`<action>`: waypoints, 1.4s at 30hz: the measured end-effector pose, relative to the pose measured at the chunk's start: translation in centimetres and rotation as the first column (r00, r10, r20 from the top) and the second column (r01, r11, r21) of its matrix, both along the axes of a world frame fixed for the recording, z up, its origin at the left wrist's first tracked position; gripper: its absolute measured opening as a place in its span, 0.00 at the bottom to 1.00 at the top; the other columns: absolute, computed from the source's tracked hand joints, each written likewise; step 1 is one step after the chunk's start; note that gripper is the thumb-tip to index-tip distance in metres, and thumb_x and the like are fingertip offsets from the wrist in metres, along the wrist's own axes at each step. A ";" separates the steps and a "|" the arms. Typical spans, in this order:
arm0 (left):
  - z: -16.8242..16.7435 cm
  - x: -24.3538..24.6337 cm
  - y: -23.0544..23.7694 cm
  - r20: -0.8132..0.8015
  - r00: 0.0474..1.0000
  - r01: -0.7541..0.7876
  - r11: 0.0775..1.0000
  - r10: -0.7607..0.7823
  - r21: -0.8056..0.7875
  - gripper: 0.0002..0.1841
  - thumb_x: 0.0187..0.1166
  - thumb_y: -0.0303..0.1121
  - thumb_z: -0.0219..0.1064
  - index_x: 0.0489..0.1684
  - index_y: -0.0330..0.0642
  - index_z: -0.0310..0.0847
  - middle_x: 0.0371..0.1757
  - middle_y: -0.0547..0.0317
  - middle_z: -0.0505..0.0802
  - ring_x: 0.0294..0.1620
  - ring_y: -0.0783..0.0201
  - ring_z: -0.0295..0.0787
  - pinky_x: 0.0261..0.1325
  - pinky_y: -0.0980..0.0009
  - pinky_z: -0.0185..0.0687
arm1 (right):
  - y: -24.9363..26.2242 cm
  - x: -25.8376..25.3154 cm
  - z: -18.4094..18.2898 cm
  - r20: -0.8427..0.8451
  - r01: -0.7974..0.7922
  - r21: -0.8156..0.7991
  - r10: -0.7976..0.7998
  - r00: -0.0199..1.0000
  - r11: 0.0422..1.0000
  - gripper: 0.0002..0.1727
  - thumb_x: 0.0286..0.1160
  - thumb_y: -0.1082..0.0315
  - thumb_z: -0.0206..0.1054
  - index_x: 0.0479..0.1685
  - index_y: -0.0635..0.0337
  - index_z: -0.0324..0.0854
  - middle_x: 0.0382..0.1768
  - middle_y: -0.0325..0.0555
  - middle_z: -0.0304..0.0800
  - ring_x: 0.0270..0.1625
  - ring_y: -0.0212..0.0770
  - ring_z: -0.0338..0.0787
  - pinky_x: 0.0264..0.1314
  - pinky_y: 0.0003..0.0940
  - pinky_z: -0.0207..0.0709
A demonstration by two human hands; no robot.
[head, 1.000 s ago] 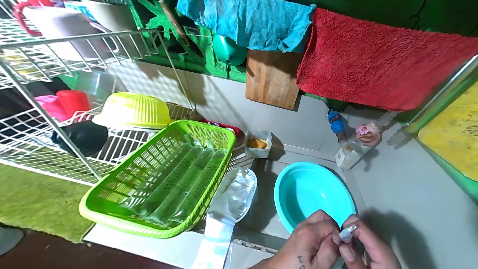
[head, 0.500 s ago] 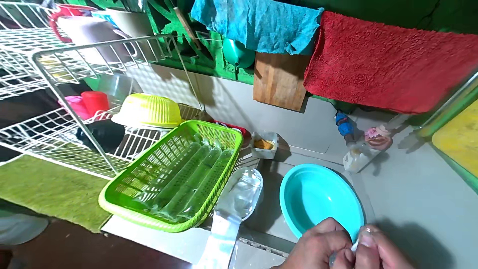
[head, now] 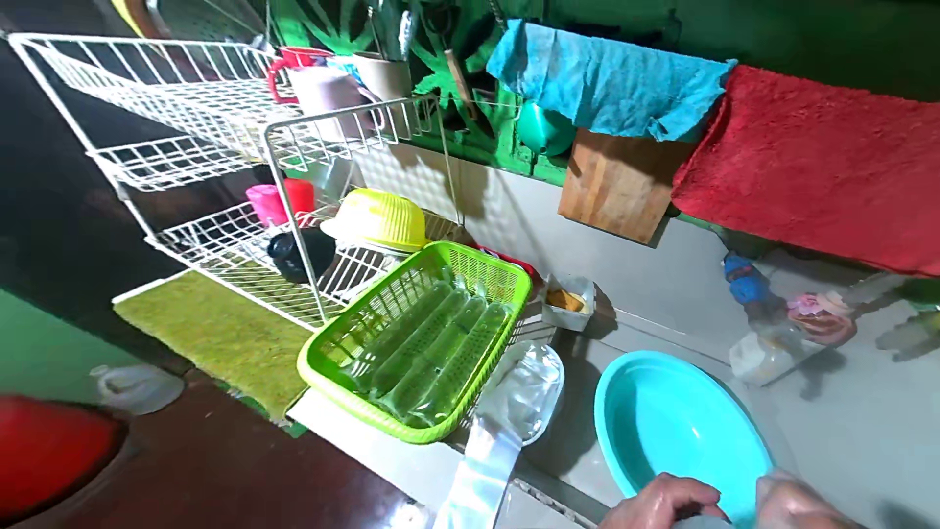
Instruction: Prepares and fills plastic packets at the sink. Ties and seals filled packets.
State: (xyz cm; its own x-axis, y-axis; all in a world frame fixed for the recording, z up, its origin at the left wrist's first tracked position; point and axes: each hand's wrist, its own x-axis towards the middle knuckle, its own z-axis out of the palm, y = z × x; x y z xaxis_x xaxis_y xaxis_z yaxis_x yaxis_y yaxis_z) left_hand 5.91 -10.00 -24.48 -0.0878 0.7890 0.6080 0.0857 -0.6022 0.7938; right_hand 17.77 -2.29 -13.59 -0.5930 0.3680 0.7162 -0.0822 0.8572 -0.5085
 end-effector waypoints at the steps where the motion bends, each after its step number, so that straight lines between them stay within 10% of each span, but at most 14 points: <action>1: 0.0 -0.5 -0.4 -0.008 1.000 -0.016 1.000 0.016 0.013 0.57 0.70 0.76 0.59 0.76 0.22 0.66 0.66 0.32 0.85 0.69 0.52 0.84 0.76 0.54 0.78 | -0.2 -1.0 1.3 -0.012 -0.044 0.020 0.044 0.999 0.999 0.19 0.82 0.61 0.54 0.23 0.66 0.73 0.21 0.53 0.75 0.29 0.44 0.79 0.37 0.36 0.72; 8: 4.1 -7.1 -0.9 -0.016 0.958 -0.279 0.939 0.288 0.203 0.44 0.71 0.56 0.78 0.74 0.26 0.68 0.61 0.44 0.90 0.63 0.65 0.89 0.69 0.66 0.86 | -0.3 -10.9 11.5 -0.135 -0.038 0.050 0.044 0.990 0.998 0.17 0.91 0.55 0.53 0.29 0.46 0.75 0.20 0.23 0.72 0.22 0.17 0.73 0.23 0.15 0.67; 12: 7.9 -15.0 -2.4 -0.101 0.911 -0.390 0.915 0.400 0.104 0.35 0.79 0.51 0.72 0.77 0.38 0.67 0.55 0.59 0.93 0.54 0.73 0.92 0.60 0.69 0.93 | 1.7 -15.7 13.4 -0.151 -0.133 0.001 0.132 0.980 0.991 0.15 0.93 0.61 0.51 0.35 0.47 0.80 0.25 0.24 0.79 0.23 0.20 0.77 0.23 0.14 0.73; 18: 11.3 -27.2 -4.2 -0.319 0.809 -0.587 0.675 0.493 -0.447 0.33 0.82 0.47 0.70 0.81 0.43 0.61 0.42 0.56 0.94 0.32 0.64 0.93 0.39 0.61 0.92 | 3.7 -14.4 6.7 -0.080 0.089 -0.324 -0.121 0.989 0.942 0.17 0.91 0.52 0.50 0.37 0.42 0.81 0.28 0.25 0.82 0.27 0.24 0.81 0.28 0.20 0.78; 23: 4.3 -32.4 -0.7 0.045 0.887 -0.222 0.509 0.460 -0.832 0.34 0.87 0.48 0.65 0.85 0.40 0.58 0.52 0.38 0.90 0.42 0.47 0.94 0.45 0.50 0.93 | 2.3 -11.6 -3.0 0.159 0.255 -0.548 -0.200 0.967 0.796 0.15 0.89 0.62 0.50 0.36 0.55 0.78 0.25 0.29 0.79 0.25 0.25 0.79 0.29 0.21 0.77; 28: -3.4 -31.3 2.3 0.066 0.926 -0.075 0.351 0.373 -0.933 0.36 0.87 0.49 0.65 0.86 0.35 0.56 0.59 0.37 0.89 0.50 0.46 0.94 0.52 0.50 0.92 | -0.7 -8.7 -8.0 0.323 0.431 -0.611 -0.288 0.902 0.664 0.14 0.88 0.66 0.51 0.36 0.61 0.79 0.25 0.31 0.79 0.25 0.24 0.79 0.30 0.21 0.77; 33: -5.8 -30.8 3.7 -0.261 0.941 -0.301 0.179 0.214 -0.937 0.45 0.81 0.54 0.70 0.88 0.34 0.52 0.67 0.32 0.85 0.61 0.42 0.91 0.63 0.45 0.88 | -3.1 -5.6 -9.3 0.344 0.531 -0.609 -0.406 0.846 0.590 0.14 0.89 0.67 0.51 0.37 0.61 0.78 0.25 0.31 0.80 0.26 0.23 0.80 0.31 0.19 0.77; 42: -3.4 -31.5 1.3 -0.631 0.733 -0.553 0.317 -0.254 -0.770 0.39 0.81 0.52 0.68 0.86 0.37 0.61 0.67 0.37 0.87 0.66 0.39 0.87 0.69 0.40 0.80 | -6.6 -3.2 -10.7 0.449 0.648 -0.562 -0.468 0.761 0.514 0.13 0.88 0.66 0.54 0.38 0.63 0.80 0.25 0.32 0.80 0.27 0.22 0.80 0.33 0.19 0.77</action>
State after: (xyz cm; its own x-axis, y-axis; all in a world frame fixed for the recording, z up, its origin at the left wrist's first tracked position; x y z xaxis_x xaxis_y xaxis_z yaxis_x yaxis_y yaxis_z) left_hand -25.57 -8.69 -27.90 -0.2601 0.8282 -0.4964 0.7102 0.5124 0.4828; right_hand 14.58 -8.93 -24.31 -0.1895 0.9816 0.0242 0.4765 0.1135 -0.8718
